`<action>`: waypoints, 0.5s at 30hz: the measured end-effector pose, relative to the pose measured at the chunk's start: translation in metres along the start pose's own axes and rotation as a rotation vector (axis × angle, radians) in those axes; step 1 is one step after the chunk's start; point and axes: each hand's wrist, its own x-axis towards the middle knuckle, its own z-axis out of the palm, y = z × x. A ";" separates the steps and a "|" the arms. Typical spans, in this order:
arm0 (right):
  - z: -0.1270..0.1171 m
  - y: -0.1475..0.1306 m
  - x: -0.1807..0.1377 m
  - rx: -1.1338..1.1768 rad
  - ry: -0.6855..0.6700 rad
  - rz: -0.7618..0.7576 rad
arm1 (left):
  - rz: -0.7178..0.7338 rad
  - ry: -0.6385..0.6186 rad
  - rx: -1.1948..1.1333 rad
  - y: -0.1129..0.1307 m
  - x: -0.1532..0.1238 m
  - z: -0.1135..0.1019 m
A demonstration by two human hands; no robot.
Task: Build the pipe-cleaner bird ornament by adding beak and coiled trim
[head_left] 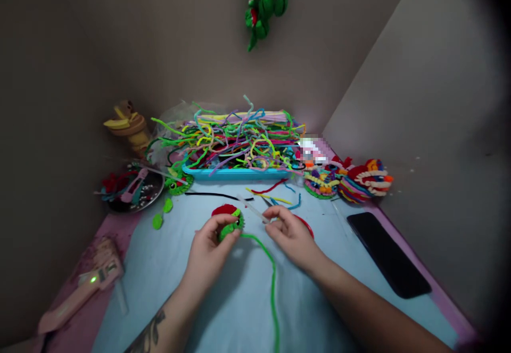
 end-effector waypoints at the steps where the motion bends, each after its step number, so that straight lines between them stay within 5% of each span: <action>1: 0.002 -0.005 -0.003 0.077 -0.066 0.023 | 0.008 0.008 0.020 0.001 -0.001 0.002; 5: 0.011 -0.019 -0.010 0.087 -0.136 0.051 | 0.022 -0.021 0.038 0.000 -0.006 0.009; 15: -0.002 -0.026 -0.006 -0.128 -0.004 -0.072 | 0.077 -0.140 0.167 -0.006 -0.005 0.004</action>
